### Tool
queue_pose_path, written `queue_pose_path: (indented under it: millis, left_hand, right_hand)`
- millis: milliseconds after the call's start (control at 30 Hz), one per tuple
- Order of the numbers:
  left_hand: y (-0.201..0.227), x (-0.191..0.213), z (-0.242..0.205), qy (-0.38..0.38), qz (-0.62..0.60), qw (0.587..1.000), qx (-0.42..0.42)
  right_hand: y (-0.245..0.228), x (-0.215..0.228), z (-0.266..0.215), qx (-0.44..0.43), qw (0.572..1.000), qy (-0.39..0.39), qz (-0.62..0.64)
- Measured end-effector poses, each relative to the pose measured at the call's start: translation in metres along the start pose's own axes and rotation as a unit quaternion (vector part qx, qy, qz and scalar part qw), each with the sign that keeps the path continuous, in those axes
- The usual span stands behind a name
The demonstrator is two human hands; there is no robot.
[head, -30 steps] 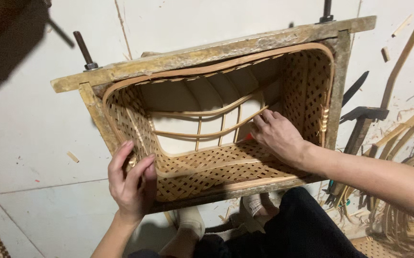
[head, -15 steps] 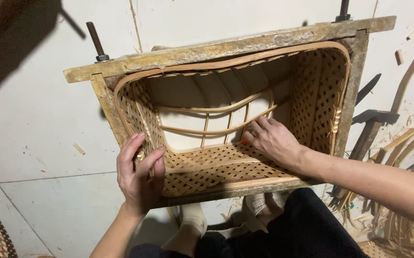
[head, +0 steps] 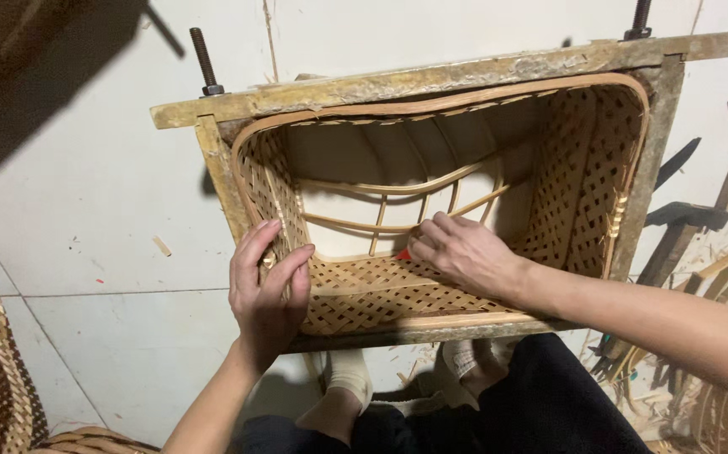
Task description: The person applies glue to the edges of a woven basket frame, then uses a hammer to tap and secure internal bamboo supports. The person repeatedly repositions the basket and uses a knife to adjust the frame.
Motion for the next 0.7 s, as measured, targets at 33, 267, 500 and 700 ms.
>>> queue_pose_path:
  millis: [33,267,500,700]
  left_hand:
    - [0.0,0.0,0.0,-0.004,-0.004,1.0,0.0]
    - [0.0,0.002,0.003,-0.009,-0.005,1.0,0.0]
    - [0.0,0.001,0.001,-0.009,0.011,1.0,-0.004]
    - [-0.006,-0.003,-0.004,-0.009,0.007,1.0,0.01]
  right_hand:
    - [-0.004,0.001,0.004,0.015,1.0,0.02,-0.011]
    - [-0.019,0.007,0.011,0.046,0.997,-0.06,-0.025]
    - [-0.024,0.002,0.023,0.06,0.997,0.0,-0.038]
    - [-0.029,-0.01,0.026,0.09,0.995,0.006,-0.031]
Point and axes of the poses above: each hand's wrist, its own z-axis towards the middle knuckle, its own x-axis out of the back of the hand, y = z × x, the point moved 5 cm from there along z, towards the middle knuckle, and after that the axes turned 15 degrees about z, right-handed, at the moved point
